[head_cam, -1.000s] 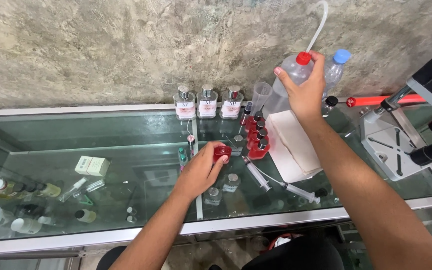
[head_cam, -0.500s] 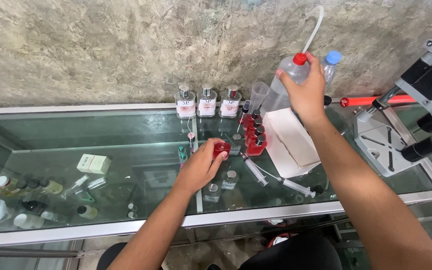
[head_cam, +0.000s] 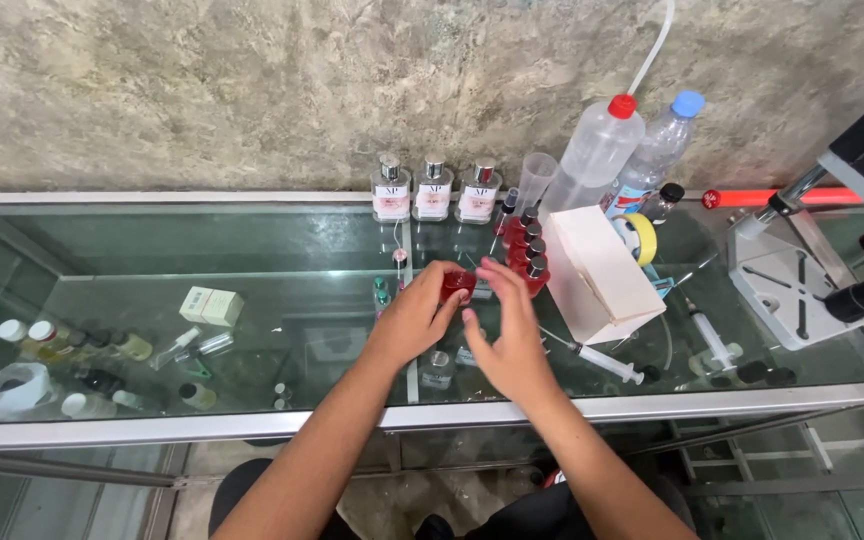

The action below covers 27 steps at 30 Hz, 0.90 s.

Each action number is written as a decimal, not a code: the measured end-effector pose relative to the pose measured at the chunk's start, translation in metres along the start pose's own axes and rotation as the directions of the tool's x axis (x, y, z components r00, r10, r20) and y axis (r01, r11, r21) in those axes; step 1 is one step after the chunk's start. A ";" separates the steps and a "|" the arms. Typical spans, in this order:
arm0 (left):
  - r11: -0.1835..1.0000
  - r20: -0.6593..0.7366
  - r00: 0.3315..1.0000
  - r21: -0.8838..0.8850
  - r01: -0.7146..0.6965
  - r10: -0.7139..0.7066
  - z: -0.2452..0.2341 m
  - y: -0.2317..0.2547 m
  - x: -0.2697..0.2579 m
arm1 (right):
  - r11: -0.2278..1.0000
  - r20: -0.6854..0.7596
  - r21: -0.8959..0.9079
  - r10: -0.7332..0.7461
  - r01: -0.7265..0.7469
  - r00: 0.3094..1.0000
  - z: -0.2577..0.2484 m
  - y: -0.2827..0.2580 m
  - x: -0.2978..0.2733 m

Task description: The person uses a squeeze bottle with a tube to transfer clear liquid into several small labeled bottles on a glass countertop. They open and close each bottle, fill it, and place it back in line. The process is repeated for multiple bottles.

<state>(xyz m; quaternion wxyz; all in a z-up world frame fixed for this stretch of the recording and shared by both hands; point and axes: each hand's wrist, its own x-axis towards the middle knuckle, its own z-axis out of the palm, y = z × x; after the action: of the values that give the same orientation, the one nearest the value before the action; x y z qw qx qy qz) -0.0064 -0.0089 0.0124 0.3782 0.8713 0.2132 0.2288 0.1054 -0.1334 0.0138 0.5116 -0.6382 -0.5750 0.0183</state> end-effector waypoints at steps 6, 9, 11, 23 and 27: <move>0.998 -0.034 0.998 -0.036 -0.045 0.044 0.003 -0.003 0.001 | 0.992 0.114 -0.071 0.109 -0.101 0.988 0.003 0.003 -0.005; 0.996 -0.051 0.998 -0.074 -0.048 0.044 0.007 -0.009 0.000 | 0.987 0.143 -0.081 0.146 -0.136 0.979 0.002 0.004 -0.005; 0.997 -0.079 0.996 -0.064 -0.050 0.044 0.002 -0.003 -0.002 | 0.986 0.145 -0.093 0.152 -0.140 0.978 0.002 0.002 -0.005; 0.952 -0.574 0.817 0.219 0.214 -0.052 -0.007 -0.065 0.002 | 0.934 0.249 0.013 0.344 -0.358 0.906 0.002 -0.016 0.010; 0.869 -0.478 0.872 0.379 0.317 -0.109 0.006 -0.083 0.009 | 0.898 0.284 0.092 0.390 -0.429 0.876 0.009 -0.008 0.021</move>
<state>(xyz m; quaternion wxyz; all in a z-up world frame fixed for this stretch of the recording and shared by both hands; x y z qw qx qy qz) -0.0127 0.0447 -0.0520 0.1337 0.8295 0.4372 0.3208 0.1015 -0.1135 0.0266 0.4636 -0.6968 -0.4852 0.2532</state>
